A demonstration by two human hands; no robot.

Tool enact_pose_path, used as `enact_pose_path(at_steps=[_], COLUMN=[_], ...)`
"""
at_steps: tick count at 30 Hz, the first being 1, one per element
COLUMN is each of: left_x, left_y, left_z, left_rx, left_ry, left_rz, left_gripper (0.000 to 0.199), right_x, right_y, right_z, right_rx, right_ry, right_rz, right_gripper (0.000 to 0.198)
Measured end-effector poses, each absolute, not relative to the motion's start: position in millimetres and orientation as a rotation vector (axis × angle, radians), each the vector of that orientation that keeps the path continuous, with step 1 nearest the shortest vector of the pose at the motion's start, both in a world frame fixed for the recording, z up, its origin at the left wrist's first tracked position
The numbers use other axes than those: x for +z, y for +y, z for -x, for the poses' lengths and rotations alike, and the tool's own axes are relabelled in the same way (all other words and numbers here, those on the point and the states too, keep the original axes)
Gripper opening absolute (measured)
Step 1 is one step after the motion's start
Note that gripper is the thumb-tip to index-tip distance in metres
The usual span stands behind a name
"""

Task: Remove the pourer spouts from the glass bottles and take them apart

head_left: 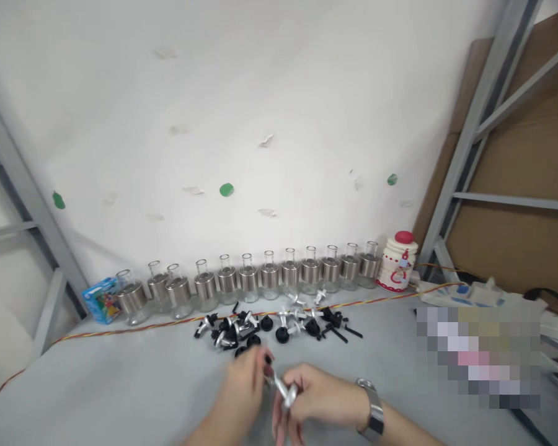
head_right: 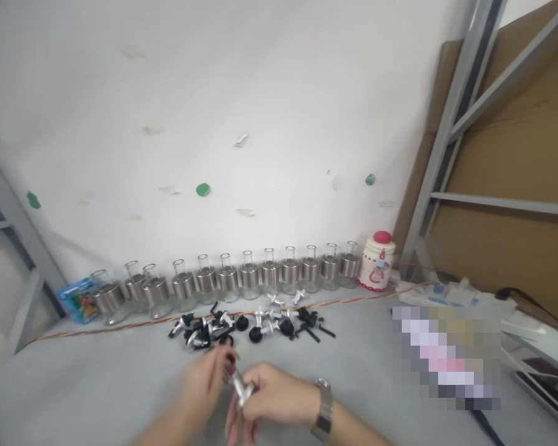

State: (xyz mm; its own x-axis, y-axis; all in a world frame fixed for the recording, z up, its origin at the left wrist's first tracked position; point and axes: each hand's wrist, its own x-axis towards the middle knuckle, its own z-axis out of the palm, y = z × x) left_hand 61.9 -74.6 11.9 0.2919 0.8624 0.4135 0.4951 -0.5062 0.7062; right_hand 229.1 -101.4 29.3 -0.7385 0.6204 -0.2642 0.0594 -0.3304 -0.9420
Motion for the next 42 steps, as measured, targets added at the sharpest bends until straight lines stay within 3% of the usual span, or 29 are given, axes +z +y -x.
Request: enact_pose_path(at_steps=[3, 8, 14, 16, 23, 30, 33, 42], left_x=[25, 28, 11, 14, 24, 22, 19, 17], left_y=[-54, -35, -37, -37, -41, -48, -45, -45], left_z=[-43, -28, -35, -31, -23, -28, -26, -25], left_rx=[1.288, 1.313, 1.148, 1.098, 0.642, 0.351, 0.225, 0.359], left_ry=[1.274, 1.256, 1.395, 1.536, 2.180, 2.527, 2.449, 2.225], left_rz=[-1.494, -1.376, -1.877, -2.121, -2.567, -2.411, -2.250, -2.147], left_gripper=[0.047, 0.048, 0.036, 0.032, 0.036, 0.036, 0.034, 0.023], right_x=[34, 35, 23, 15, -4, 1, -1, 11], right_y=[-108, -95, -54, -44, -31, -35, -36, -48], right_z=[-230, -237, -284, -297, -302, -295, -294, -283], right_rx=[2.016, 1.755, 0.592, 0.420, 0.436, 0.483, 0.453, 0.273], right_ry=[-1.680, -1.581, -1.656, -1.646, -1.630, -1.605, -1.597, -1.492], right_rz=[0.872, 1.154, 1.720, 1.775, 1.705, 1.627, 1.589, 1.475], right_gripper=[0.013, 0.019, 0.018, 0.028, 0.046, 0.071, 0.071, 0.057])
